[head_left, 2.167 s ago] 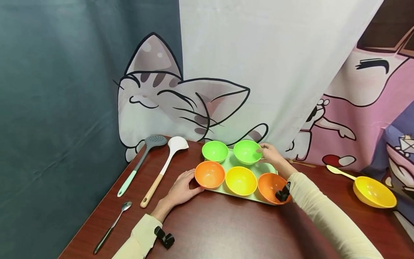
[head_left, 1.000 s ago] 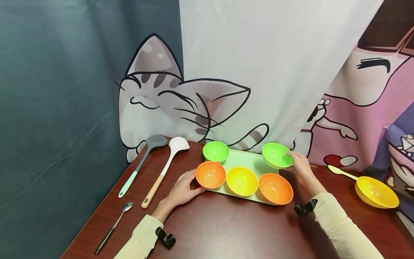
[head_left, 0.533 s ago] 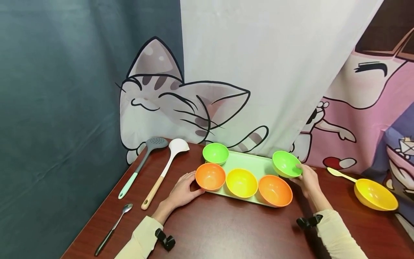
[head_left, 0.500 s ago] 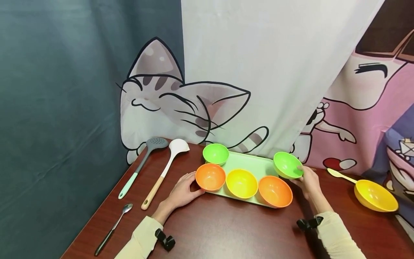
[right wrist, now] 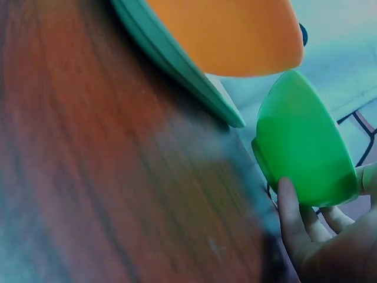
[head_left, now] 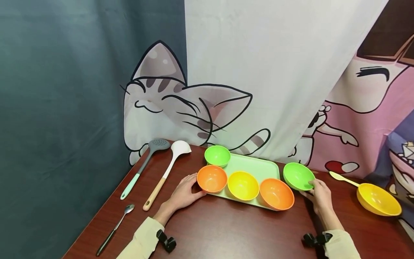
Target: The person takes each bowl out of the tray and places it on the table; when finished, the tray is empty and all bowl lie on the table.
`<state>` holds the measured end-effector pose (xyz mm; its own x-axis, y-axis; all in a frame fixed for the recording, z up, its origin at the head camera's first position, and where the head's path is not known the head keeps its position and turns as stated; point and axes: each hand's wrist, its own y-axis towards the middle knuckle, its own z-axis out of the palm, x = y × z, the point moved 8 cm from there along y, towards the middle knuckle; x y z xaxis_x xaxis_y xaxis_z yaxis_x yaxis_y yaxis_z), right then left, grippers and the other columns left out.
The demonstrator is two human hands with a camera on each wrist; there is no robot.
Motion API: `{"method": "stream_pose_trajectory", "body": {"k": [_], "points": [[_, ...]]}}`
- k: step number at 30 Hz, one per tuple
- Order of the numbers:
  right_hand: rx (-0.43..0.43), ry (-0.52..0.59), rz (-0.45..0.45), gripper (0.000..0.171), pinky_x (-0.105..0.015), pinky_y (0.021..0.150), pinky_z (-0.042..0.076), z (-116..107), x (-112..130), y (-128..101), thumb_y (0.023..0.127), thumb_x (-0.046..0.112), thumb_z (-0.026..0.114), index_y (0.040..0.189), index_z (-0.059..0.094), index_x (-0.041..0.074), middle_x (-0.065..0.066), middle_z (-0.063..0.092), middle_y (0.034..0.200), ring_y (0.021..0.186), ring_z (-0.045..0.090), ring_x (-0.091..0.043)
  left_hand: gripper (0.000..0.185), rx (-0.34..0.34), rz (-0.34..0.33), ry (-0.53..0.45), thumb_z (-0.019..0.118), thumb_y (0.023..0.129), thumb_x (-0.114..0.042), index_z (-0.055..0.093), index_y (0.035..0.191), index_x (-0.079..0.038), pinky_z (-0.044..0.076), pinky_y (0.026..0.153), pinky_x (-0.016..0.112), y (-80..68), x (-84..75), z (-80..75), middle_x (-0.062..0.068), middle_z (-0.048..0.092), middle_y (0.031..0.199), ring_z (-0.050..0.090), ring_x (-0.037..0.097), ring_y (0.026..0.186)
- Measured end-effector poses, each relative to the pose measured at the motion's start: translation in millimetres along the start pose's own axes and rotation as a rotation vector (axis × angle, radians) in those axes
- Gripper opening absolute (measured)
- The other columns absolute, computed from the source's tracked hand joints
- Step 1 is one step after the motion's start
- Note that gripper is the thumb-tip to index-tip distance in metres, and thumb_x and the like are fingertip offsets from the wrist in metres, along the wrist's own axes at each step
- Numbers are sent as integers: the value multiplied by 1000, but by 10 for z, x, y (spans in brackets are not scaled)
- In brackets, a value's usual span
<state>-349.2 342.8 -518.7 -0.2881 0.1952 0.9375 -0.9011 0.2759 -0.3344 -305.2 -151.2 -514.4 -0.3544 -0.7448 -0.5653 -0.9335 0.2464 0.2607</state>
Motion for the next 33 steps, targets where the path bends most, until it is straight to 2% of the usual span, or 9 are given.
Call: {"method": "stream_pose_trajectory", "body": {"k": [4,8,14,17,20,25,33], "points": [[-46,23,-7,16,-25,72,62,-109,-73,-62,102,16,44,118,46,16,7,48,94,71,52,-3,70,3,-13,-14,75,86,-47,54,144,-12,31,120,53,-37,11,37,10,54,147,46,30,141],[-61,71,-31,12,-25,69,62,-181,-139,-102,101,13,46,113,48,15,8,51,94,73,57,-2,71,11,-26,-9,75,86,-46,54,144,-12,31,120,53,-52,28,58,10,54,147,45,30,141],[-108,129,-89,7,-25,63,62,-283,-126,-99,99,10,49,102,54,14,6,50,79,66,57,-3,72,33,-17,-12,74,87,-47,52,146,-12,30,121,53,18,18,68,10,52,149,44,30,142],[-173,123,-86,7,-25,60,61,-336,-109,-83,98,10,51,103,53,14,5,47,82,63,55,-4,71,32,-17,-10,74,87,-46,52,146,-12,29,121,52,57,19,51,9,52,149,43,29,143],[-216,114,-86,8,-25,57,61,-376,-86,-73,97,11,51,105,51,11,2,46,96,63,58,-5,71,38,-16,-7,74,87,-46,52,146,-13,28,122,51,83,20,44,9,51,150,43,28,143],[-236,106,-104,10,-23,55,60,-385,-50,-56,98,13,52,107,49,11,0,44,105,62,60,-4,72,48,-14,-13,74,87,-47,51,146,-13,26,123,50,98,29,34,9,50,151,41,27,144],[-238,144,-173,11,-22,52,58,-374,-35,-29,99,17,55,105,48,13,1,49,101,56,64,-4,71,41,-9,-32,75,87,-44,52,145,-12,27,123,52,93,21,8,10,50,151,42,28,144]]}}
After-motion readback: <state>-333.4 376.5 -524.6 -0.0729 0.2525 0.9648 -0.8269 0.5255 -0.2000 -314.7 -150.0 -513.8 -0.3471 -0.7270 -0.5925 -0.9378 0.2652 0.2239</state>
